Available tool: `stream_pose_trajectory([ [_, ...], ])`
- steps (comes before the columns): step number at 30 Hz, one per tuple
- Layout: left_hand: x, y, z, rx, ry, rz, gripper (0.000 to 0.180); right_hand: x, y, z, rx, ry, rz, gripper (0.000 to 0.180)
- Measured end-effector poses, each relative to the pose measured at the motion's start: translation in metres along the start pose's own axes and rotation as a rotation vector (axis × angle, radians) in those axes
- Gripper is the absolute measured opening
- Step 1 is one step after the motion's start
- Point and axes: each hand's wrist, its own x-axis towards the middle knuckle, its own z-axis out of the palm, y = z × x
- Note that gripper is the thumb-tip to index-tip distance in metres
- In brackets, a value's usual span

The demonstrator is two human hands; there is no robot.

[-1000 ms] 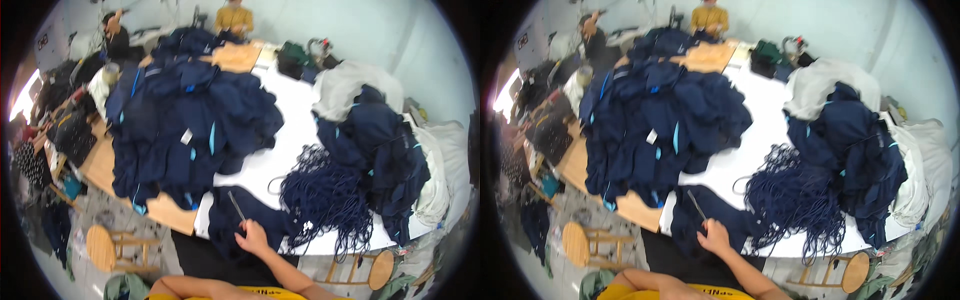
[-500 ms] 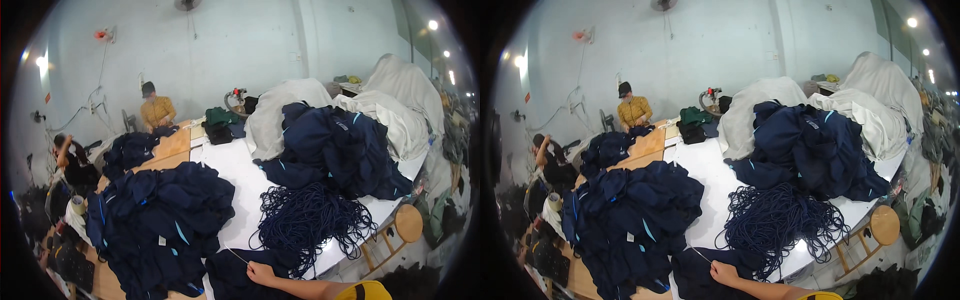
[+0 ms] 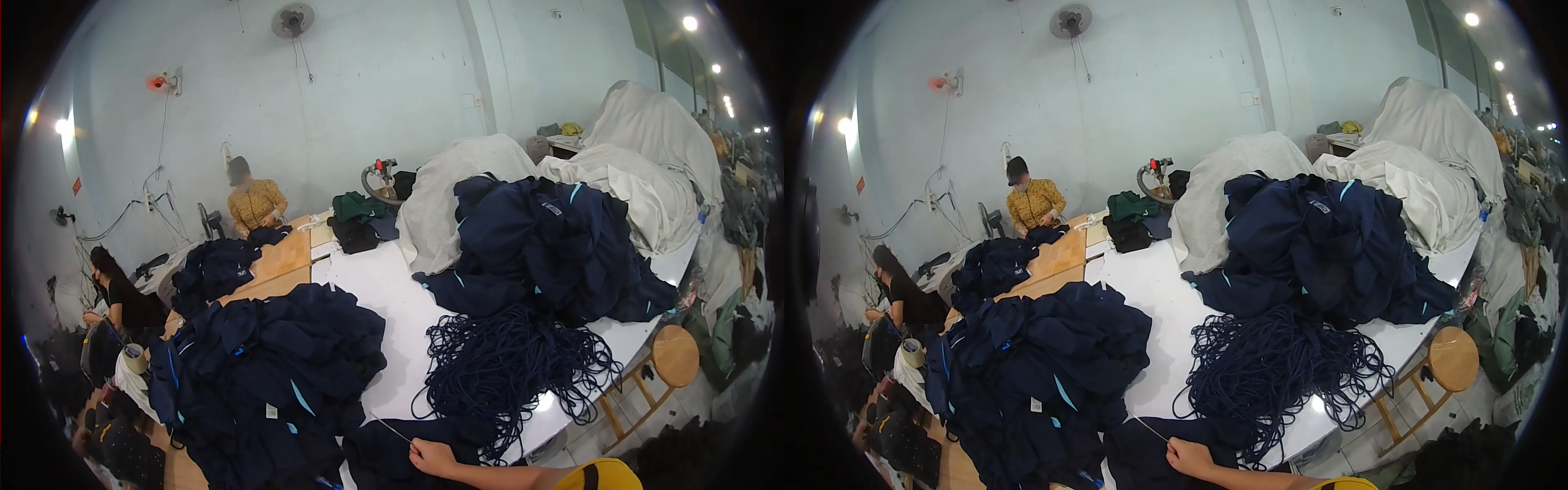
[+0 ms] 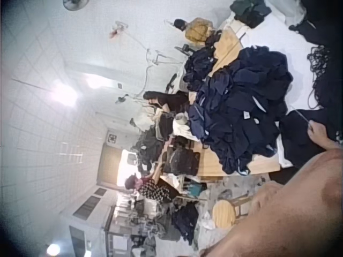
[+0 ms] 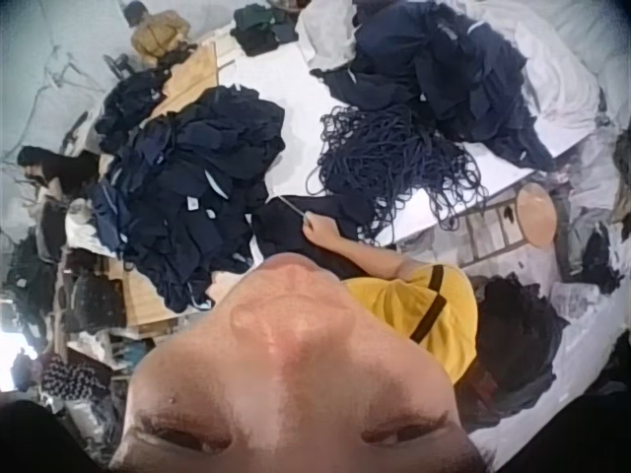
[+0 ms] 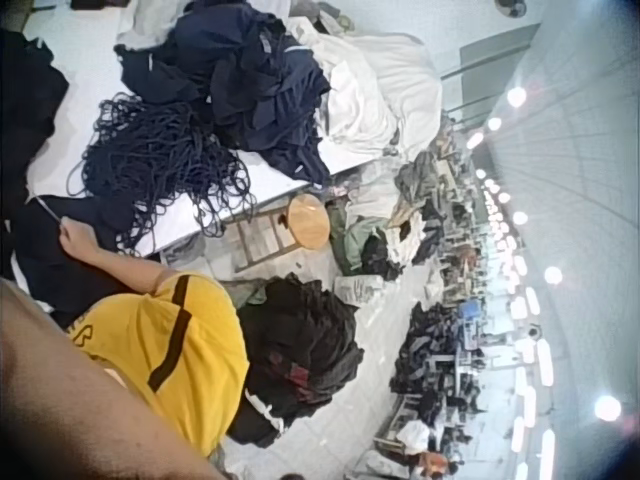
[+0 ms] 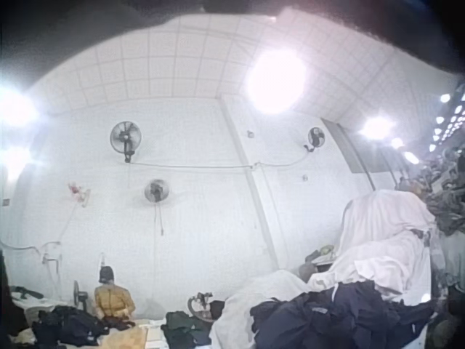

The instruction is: Threading a drawstring through the waistband of garments using a long metal threading needle.

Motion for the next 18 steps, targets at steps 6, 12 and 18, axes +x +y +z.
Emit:
stream_pose_trajectory([
  [6,-0.003,-0.015,0.020,-0.023,0.078,0.119,0.034,0.007,-0.002,-0.001,0.012,-0.005,-0.019,0.016],
  [12,-0.010,-0.043,0.050,0.032,0.193,0.289,0.036,0.016,-0.009,-0.002,0.031,0.076,0.033,0.017],
  [18,0.036,-0.030,0.071,0.352,1.131,0.024,0.064,0.007,-0.005,0.002,0.015,-0.045,0.074,0.017],
])
